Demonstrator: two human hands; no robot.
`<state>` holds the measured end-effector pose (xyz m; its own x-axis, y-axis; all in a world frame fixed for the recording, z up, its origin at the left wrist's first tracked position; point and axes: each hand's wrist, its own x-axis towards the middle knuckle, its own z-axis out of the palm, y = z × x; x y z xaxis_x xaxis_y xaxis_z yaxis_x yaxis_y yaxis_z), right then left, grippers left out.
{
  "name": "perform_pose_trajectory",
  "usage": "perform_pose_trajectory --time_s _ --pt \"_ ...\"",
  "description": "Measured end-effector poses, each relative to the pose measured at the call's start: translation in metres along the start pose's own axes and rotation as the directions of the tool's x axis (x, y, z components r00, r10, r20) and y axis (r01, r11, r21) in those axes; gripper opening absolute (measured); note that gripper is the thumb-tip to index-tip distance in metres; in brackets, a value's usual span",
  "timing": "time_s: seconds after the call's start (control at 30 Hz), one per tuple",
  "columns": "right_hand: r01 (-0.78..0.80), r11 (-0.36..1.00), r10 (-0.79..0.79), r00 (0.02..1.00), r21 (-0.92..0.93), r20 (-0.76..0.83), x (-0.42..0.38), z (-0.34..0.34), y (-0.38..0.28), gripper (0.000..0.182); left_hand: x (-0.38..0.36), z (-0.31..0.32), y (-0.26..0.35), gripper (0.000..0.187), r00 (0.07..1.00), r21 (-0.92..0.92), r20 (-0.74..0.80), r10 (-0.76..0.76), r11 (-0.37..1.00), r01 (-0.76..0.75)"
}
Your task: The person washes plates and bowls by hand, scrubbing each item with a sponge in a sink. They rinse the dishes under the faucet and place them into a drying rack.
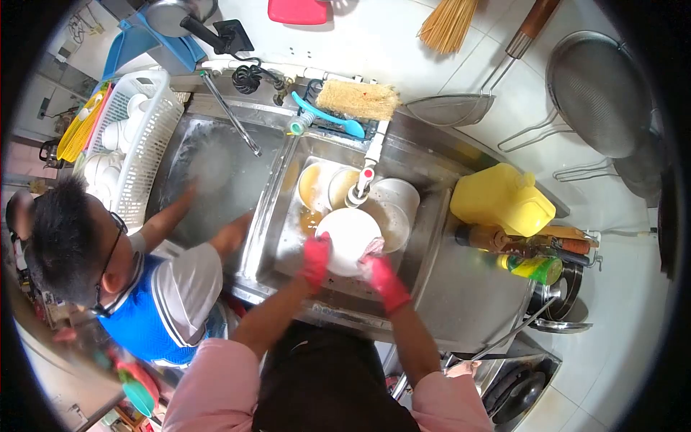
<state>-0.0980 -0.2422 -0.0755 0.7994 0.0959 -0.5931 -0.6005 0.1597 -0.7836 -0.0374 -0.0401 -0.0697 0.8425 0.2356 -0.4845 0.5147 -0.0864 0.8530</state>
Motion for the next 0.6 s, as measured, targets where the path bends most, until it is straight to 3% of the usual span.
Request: perform_pose_trajectory --time_s 0.03,0.13,0.23,0.3,0.33,0.4,0.43,0.47,0.53,0.57,0.6 --pt "-0.021 0.99 0.008 0.996 0.14 0.093 -0.004 -0.006 -0.016 0.025 0.015 -0.018 0.015 0.032 0.981 0.084 0.191 -0.024 0.996 0.008" --pt "-0.114 0.805 -0.049 0.965 0.582 0.257 -0.01 -0.012 -0.037 0.029 0.014 -0.026 0.028 0.035 0.992 0.179 0.104 -0.076 0.982 0.057" --pt "0.119 0.565 -0.013 0.991 0.817 -0.135 -0.013 0.025 -0.087 0.043 0.009 -0.02 -0.027 0.043 0.997 0.503 0.059 0.049 0.861 -0.072" --pt "-0.031 0.523 -0.046 0.997 0.852 0.065 -0.003 0.026 -0.091 0.045 -0.041 -0.016 0.029 0.047 0.984 0.304 0.132 -0.117 0.95 0.072" --pt "-0.106 0.509 -0.072 0.984 0.854 0.165 0.006 0.023 -0.094 0.047 -0.058 -0.008 0.055 0.049 0.967 0.196 0.179 -0.184 0.969 0.148" --pt "-0.061 0.63 -0.127 0.975 0.774 0.18 0.018 0.026 -0.073 0.048 -0.059 0.018 0.045 0.049 0.985 0.335 0.113 -0.127 0.939 0.082" --pt "0.061 0.739 -0.169 0.981 0.671 0.097 0.025 0.034 -0.038 0.047 -0.056 0.024 0.038 0.048 0.991 0.405 0.087 -0.098 0.913 0.054" --pt "0.176 0.822 -0.22 0.975 0.541 0.016 0.027 0.045 -0.016 0.046 -0.05 0.025 0.035 0.047 0.991 0.345 0.073 -0.11 0.935 0.078" --pt "0.284 0.959 -0.279 0.953 0.024 -0.115 -0.005 0.066 -0.033 0.042 -0.031 0.027 0.026 0.045 0.989 0.208 0.049 -0.139 0.97 0.126" --pt "0.317 0.948 -0.316 0.944 -0.009 -0.092 -0.018 0.064 -0.025 0.041 -0.025 0.024 0.017 0.046 0.995 0.19 0.029 -0.096 0.978 0.089" --pt "0.338 0.934 -0.33 0.94 0.119 -0.085 -0.019 0.062 -0.022 0.042 -0.023 0.018 0.007 0.046 0.988 0.164 0.029 -0.149 0.976 0.143"
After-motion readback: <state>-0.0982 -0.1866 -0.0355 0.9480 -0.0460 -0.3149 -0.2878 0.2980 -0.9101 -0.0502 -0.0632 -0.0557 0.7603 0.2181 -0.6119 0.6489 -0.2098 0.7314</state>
